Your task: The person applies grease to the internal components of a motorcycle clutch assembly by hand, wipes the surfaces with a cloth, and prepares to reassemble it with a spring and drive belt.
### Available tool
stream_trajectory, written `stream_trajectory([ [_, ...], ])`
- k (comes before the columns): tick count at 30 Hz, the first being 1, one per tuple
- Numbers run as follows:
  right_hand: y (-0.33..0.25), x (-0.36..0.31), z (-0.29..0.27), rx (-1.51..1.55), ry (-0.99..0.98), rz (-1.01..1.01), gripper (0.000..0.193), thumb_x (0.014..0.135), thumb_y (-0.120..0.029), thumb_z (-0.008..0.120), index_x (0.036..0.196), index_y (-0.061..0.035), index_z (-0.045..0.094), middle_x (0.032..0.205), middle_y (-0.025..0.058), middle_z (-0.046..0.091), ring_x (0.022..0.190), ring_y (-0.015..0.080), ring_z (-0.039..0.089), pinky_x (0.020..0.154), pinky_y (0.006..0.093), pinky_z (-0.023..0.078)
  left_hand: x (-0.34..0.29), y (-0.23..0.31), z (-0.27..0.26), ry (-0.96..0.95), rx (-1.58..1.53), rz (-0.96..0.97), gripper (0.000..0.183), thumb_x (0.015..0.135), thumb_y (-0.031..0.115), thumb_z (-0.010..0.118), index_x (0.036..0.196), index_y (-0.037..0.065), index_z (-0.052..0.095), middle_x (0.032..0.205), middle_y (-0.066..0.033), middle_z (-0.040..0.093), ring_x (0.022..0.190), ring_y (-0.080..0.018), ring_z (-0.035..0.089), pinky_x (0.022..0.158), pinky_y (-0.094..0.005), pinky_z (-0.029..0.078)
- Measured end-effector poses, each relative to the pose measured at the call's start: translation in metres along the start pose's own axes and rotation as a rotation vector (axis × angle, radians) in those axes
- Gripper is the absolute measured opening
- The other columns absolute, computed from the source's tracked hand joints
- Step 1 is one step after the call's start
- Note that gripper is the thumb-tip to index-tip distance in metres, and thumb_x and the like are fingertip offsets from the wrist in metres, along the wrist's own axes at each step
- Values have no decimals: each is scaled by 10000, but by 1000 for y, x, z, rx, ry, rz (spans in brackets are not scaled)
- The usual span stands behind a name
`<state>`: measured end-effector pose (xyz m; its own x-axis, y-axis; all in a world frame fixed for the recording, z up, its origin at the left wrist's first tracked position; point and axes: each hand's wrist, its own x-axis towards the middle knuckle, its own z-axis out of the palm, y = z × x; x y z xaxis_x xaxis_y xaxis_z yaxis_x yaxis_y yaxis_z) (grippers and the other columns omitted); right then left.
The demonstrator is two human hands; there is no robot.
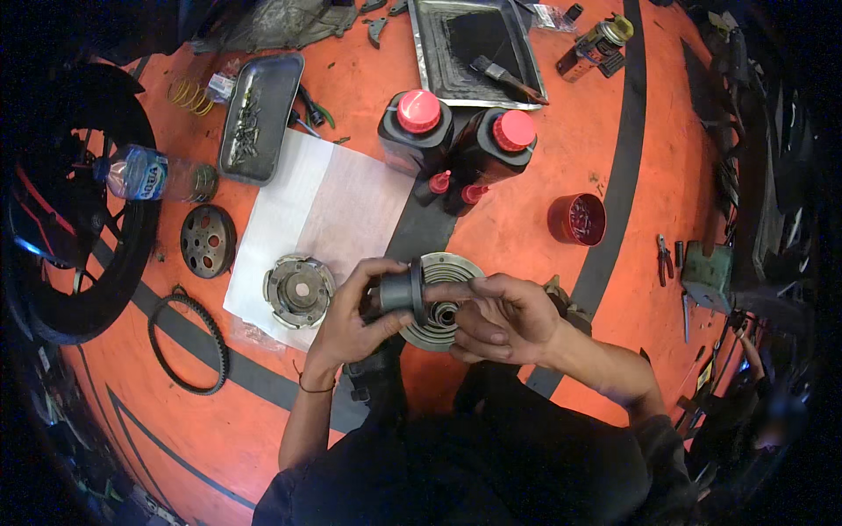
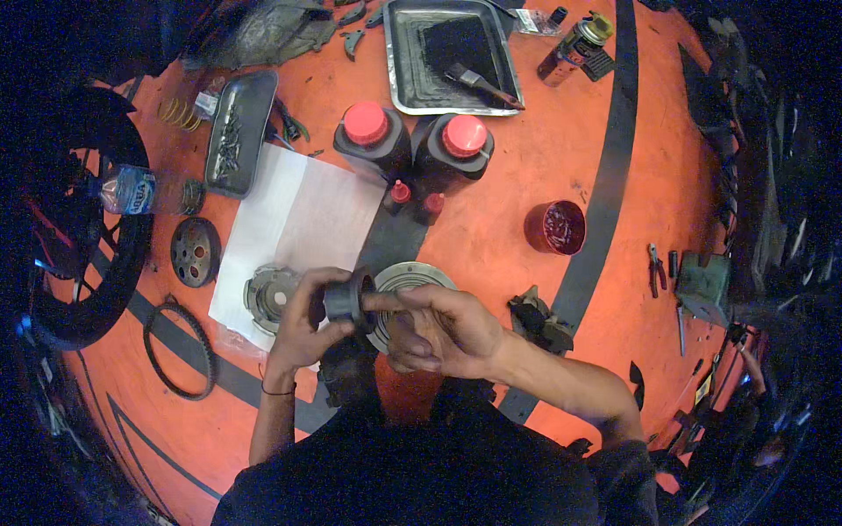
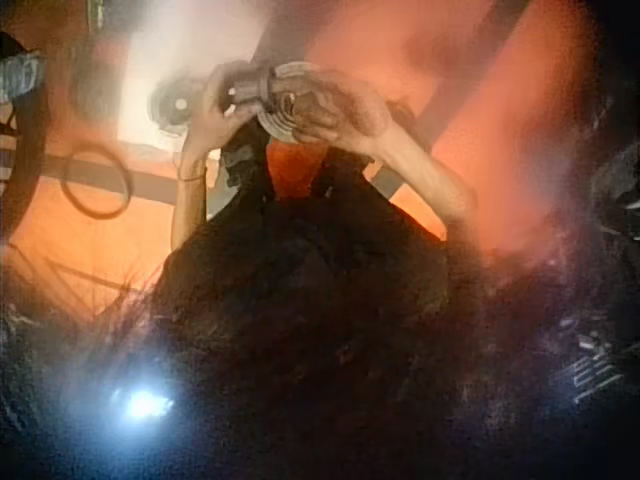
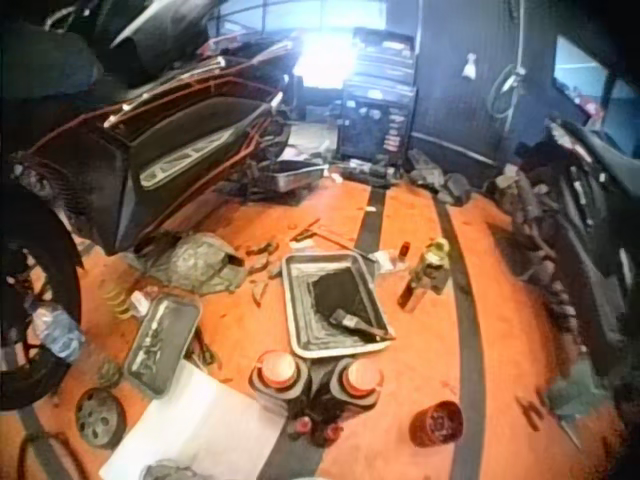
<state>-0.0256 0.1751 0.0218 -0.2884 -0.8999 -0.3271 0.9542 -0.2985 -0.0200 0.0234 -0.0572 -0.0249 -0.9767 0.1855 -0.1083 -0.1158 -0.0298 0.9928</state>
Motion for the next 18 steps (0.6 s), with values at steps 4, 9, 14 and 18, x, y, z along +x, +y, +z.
stream_trajectory([
  [4, -1, -13, 10, 208, 55, -258, 575, 1037, -354, 312, 1453, 41, 363, 521, -27, 443, 401, 113, 392, 577, 274, 363, 0, 6, 0, -74, 176, 152, 485, 705, -32, 759, 1111, 66, 512, 1286, -157, 544, 1222, -305, 537, 989, -382, 462],
  [9, -2, -33, 10, -104, 209, -313, 573, 1033, -329, 357, 1458, 55, 349, 520, 8, 467, 422, 152, 434, 547, 270, 373, -4, -4, 13, 65, 138, 202, 465, 684, -95, 707, 1057, 69, 483, 1288, -168, 541, 1228, -327, 530, 1013, -392, 449],
  [14, 8, -41, -13, 3, -127, -341, 568, 1031, -344, 398, 1519, -69, 300, 704, 50, 561, 580, 170, 511, 558, 301, 407, 10, 5, 21, 34, 581, 315, 410, 664, -114, 672, 1006, 54, 518, 1218, -170, 588, 1207, -393, 525, 1002, -458, 434],
  [18, -8, -105, -40, -402, 445, -876, 605, 1004, -362, 476, 1499, -45, 329, 817, 91, 620, 680, 187, 563, 692, 336, 467, -8, -6, 8, 17, 630, 154, 505, 673, -31, 770, 1124, 42, 556, 1234, -161, 593, 1170, -362, 554, 983, -434, 449],
])
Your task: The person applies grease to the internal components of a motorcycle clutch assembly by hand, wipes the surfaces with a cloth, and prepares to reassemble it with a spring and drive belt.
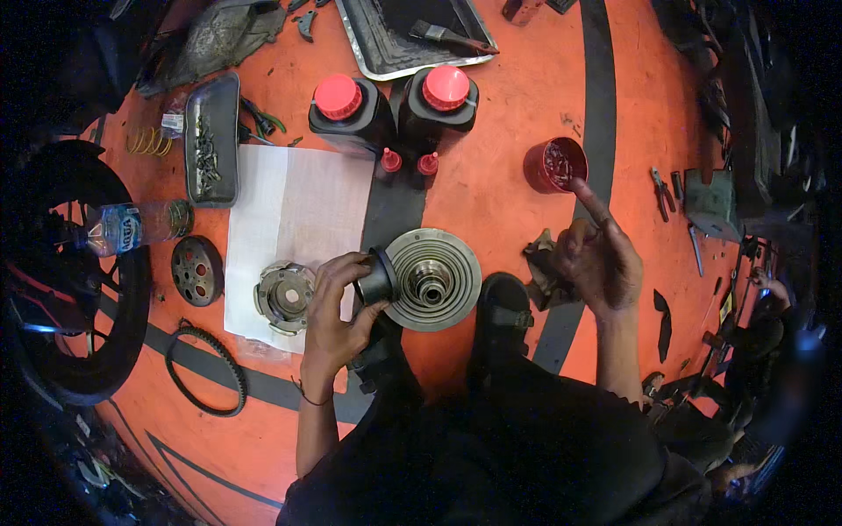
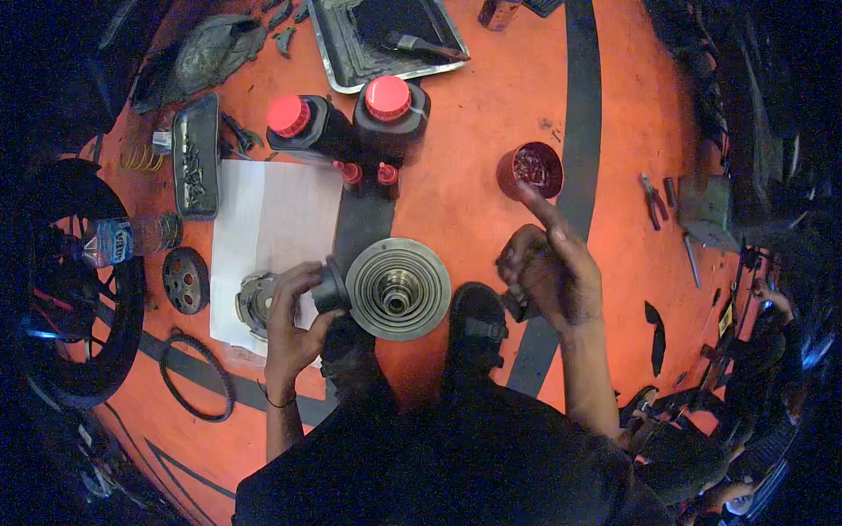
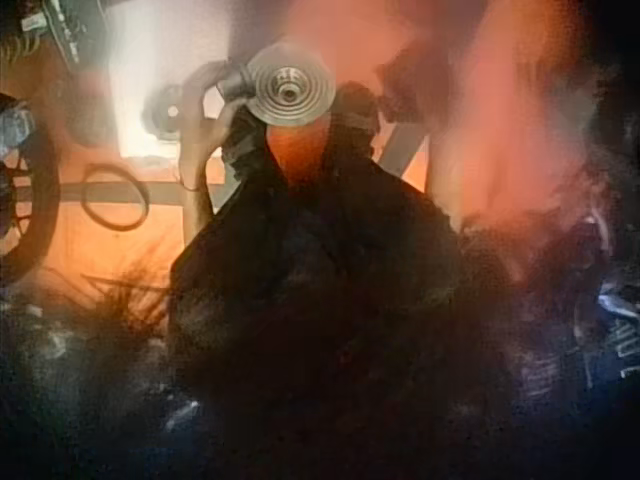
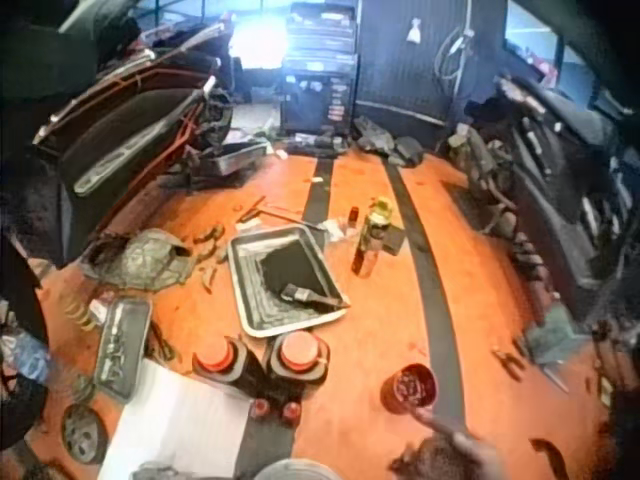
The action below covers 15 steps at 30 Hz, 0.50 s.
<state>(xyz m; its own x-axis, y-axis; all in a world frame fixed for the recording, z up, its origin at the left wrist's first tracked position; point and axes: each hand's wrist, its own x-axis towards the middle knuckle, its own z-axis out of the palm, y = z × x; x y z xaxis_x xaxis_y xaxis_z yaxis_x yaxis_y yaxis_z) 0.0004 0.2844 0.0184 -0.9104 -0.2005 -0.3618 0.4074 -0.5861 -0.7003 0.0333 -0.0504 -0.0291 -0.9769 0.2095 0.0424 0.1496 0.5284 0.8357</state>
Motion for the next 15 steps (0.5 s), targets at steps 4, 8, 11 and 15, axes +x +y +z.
stream_trajectory([
  [4, 52, -48, -115, -1647, 484, -98, 562, 960, -326, 573, 1421, -27, 456, 1023, 198, 604, 932, 347, 571, 835, 436, 465, -11, -5, 9, -42, -40, -110, 597, 662, 30, 819, 1200, 43, 560, 1229, -166, 598, 1147, -352, 567, 963, -424, 465],
  [8, 120, -82, -168, -2067, 483, -28, 436, 892, -246, 643, 1258, -15, 595, 1195, 210, 548, 1069, 393, 513, 885, 488, 428, -19, -6, 23, -122, 5, -127, 596, 658, 44, 829, 1197, 44, 575, 1231, -166, 568, 1124, -353, 563, 953, -421, 476],
  [11, 126, -69, -190, -1913, 557, -132, 311, 830, -162, 706, 1090, 7, 678, 1077, 218, 613, 970, 384, 575, 820, 465, 473, -18, 8, 38, -178, -19, -155, 578, 674, 24, 812, 1204, 66, 585, 1213, -171, 506, 1112, -369, 538, 934, -431, 470],
  [15, 114, -53, -190, -1697, 728, -230, 218, 746, -116, 801, 879, 35, 719, 833, 212, 686, 753, 356, 668, 651, 417, 535, -20, 5, 60, -284, 43, -80, 591, 672, -17, 781, 1219, 67, 575, 1221, -181, 502, 1134, -385, 502, 961, -443, 445],
])
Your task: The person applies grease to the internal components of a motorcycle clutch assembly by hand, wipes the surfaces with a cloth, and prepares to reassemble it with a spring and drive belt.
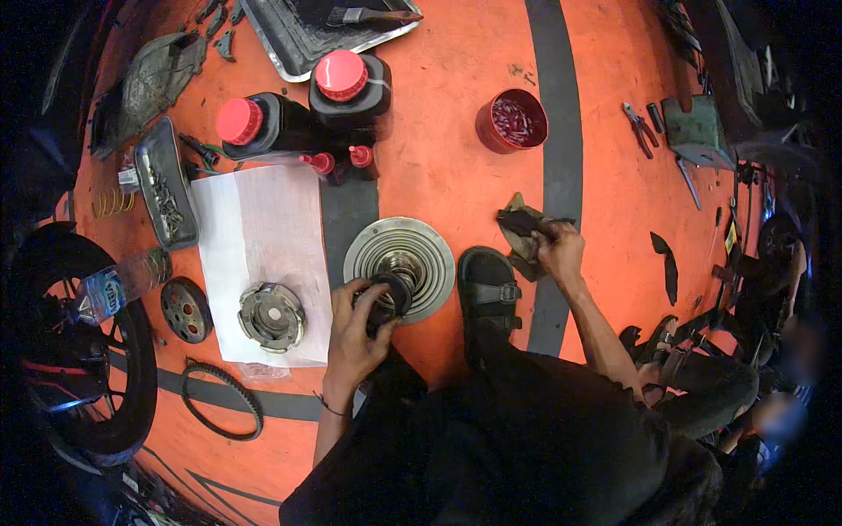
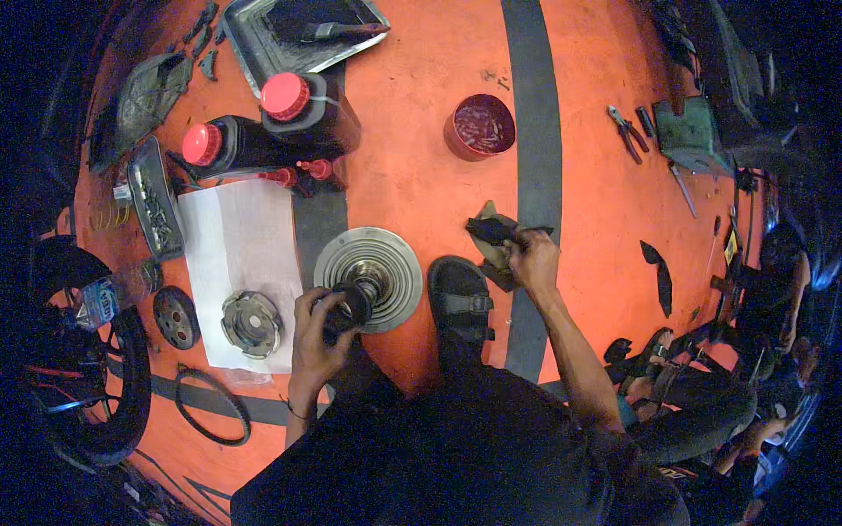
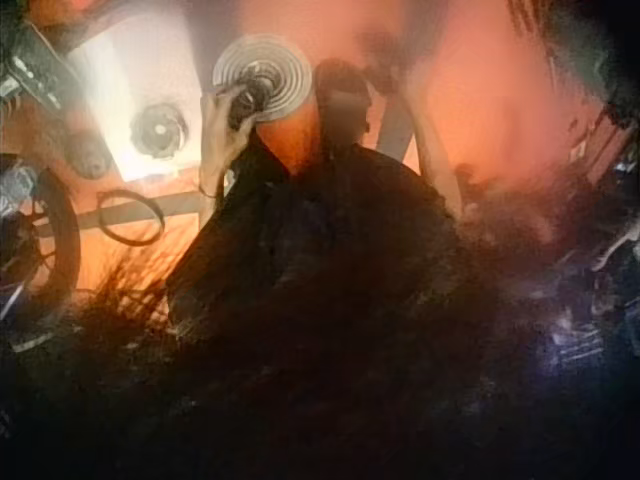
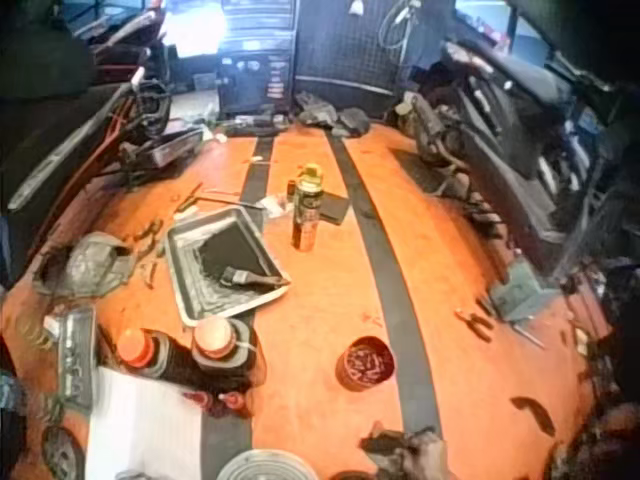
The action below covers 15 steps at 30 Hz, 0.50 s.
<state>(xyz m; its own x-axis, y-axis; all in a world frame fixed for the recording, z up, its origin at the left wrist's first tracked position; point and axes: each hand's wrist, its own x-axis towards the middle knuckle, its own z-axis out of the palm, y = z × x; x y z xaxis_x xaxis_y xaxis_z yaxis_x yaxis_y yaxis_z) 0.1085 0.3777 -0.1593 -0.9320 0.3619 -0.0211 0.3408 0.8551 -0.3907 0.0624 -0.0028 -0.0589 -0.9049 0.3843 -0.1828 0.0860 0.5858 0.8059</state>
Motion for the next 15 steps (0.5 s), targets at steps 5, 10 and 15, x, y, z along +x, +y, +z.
stream_trajectory([
  [5, -7, 2, -5, 38, -65, 104, 305, 725, -174, 845, 845, 45, 669, 776, 200, 672, 679, 322, 675, 599, 398, 520, 13, -1, 16, -40, 31, 105, 699, 668, -61, 727, 1318, 38, 490, 1218, -187, 514, 1163, -399, 475, 1000, -448, 431],
  [10, -16, 3, -12, -31, -87, 110, 452, 727, -233, 840, 1002, 0, 568, 904, 166, 568, 897, 357, 574, 761, 443, 472, 23, -8, 21, -117, 38, 97, 790, 634, -54, 750, 1356, 35, 441, 1260, -183, 528, 1220, -385, 472, 1051, -440, 412],
  [15, -105, 2, -30, 243, -149, -192, 538, 757, -210, 808, 1189, -13, 556, 1126, 179, 609, 1048, 355, 576, 912, 447, 449, 19, -13, 27, -102, 25, 128, 797, 653, -68, 712, 1385, 7, 405, 1336, -185, 506, 1231, -388, 458, 1057, -453, 398],
])
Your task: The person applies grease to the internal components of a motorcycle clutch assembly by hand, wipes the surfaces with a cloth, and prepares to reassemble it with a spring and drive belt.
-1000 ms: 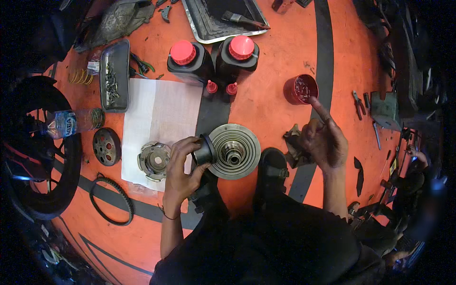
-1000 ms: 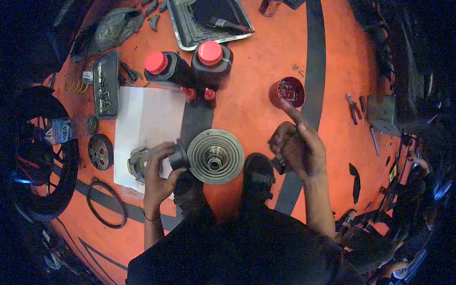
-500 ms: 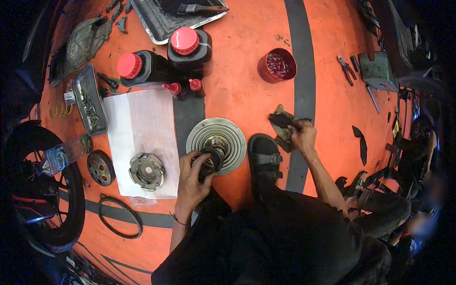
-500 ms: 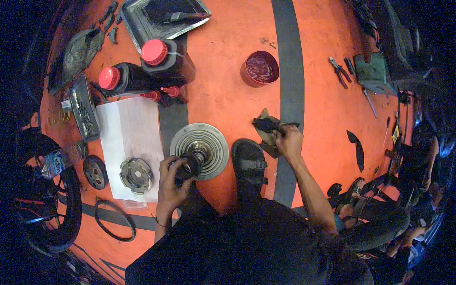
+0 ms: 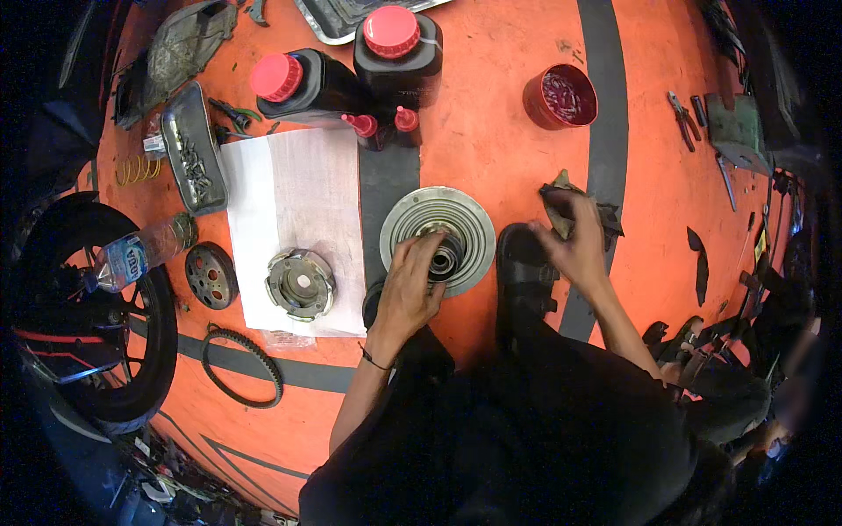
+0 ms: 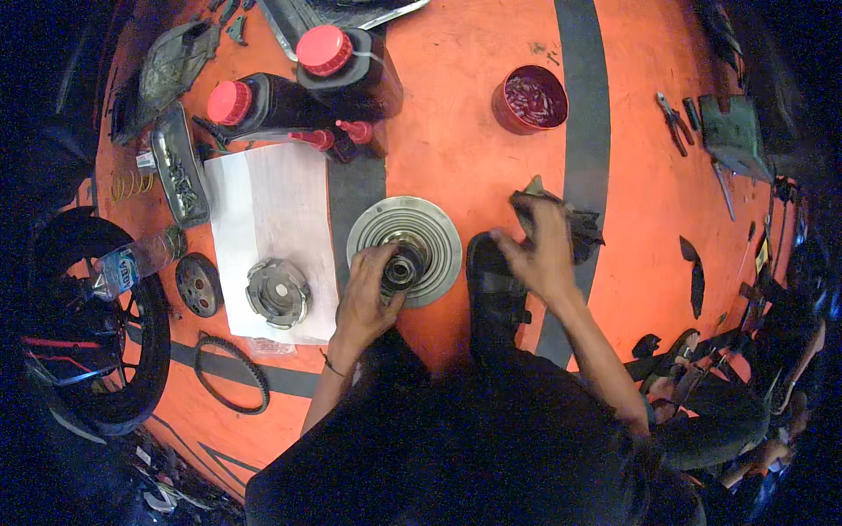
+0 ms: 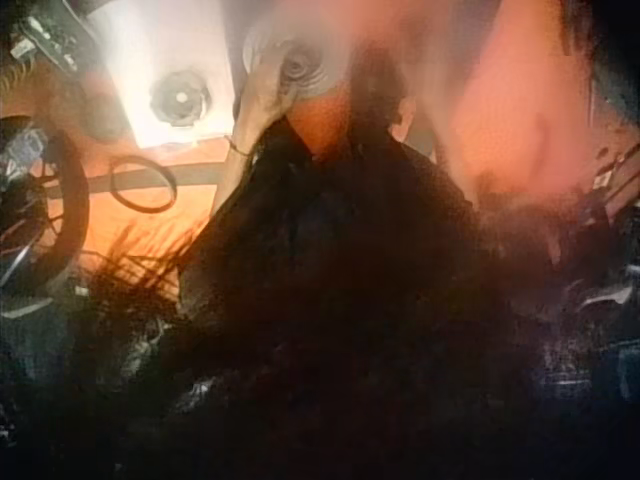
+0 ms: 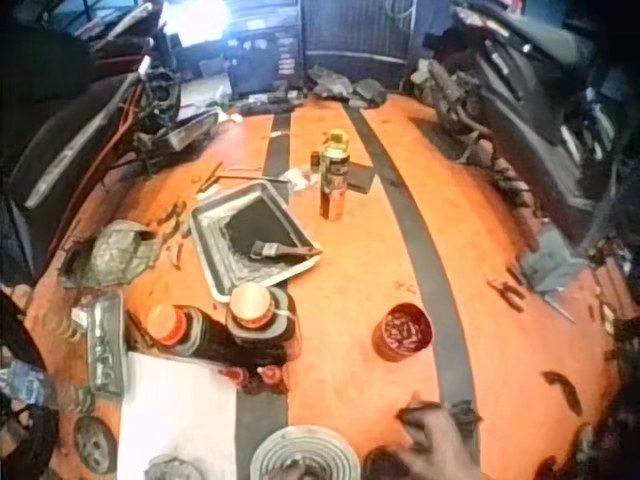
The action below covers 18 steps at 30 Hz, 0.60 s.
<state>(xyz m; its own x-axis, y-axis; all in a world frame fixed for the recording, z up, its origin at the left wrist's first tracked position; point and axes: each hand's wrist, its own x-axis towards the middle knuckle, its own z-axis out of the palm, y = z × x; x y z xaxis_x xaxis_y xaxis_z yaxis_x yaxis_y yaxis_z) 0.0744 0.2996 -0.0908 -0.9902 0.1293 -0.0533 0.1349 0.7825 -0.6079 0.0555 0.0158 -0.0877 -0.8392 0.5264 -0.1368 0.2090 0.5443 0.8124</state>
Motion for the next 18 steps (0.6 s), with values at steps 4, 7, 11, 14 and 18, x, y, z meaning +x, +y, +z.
stream_trajectory([
  [4, -45, 1, 26, 351, -384, 5, 627, 763, -175, 789, 1302, -16, 509, 1173, 179, 611, 1104, 352, 580, 959, 425, 460, -3, -12, 3, 32, -89, -9, 814, 656, -24, 744, 1398, 47, 419, 1363, -154, 493, 1261, -385, 430, 1074, -453, 379],
  [7, -55, 1, 33, 278, -486, -205, 715, 739, -193, 797, 1357, -30, 476, 1288, 165, 561, 1194, 347, 526, 1017, 440, 422, -12, -19, 5, 81, 88, -98, 806, 625, 49, 800, 1369, 68, 489, 1380, -159, 493, 1322, -387, 389, 1102, -465, 351],
  [11, -80, 2, 37, 87, -553, -404, 811, 769, -359, 770, 1452, -111, 410, 1469, 124, 422, 1362, 323, 383, 1114, 539, 287, -20, -38, 5, 95, 90, -86, 754, 625, 159, 843, 1328, 130, 573, 1484, -128, 407, 1363, -371, 324, 1117, -494, 286],
  [14, -124, 12, 42, -2, -431, -666, 800, 796, -455, 710, 1485, -215, 383, 1546, 88, 353, 1425, 302, 320, 1138, 599, 204, -26, -62, 18, 106, 118, -88, 676, 680, 235, 804, 1316, 132, 597, 1509, -137, 382, 1385, -387, 297, 1129, -486, 274],
  [18, -160, 19, 68, 78, -438, -881, 717, 833, -561, 612, 1479, -350, 382, 1568, 61, 329, 1462, 280, 268, 1143, 646, 136, -28, -51, 31, 279, -600, -329, 515, 772, 279, 727, 1244, 95, 636, 1512, -164, 372, 1403, -411, 261, 1129, -525, 231],
])
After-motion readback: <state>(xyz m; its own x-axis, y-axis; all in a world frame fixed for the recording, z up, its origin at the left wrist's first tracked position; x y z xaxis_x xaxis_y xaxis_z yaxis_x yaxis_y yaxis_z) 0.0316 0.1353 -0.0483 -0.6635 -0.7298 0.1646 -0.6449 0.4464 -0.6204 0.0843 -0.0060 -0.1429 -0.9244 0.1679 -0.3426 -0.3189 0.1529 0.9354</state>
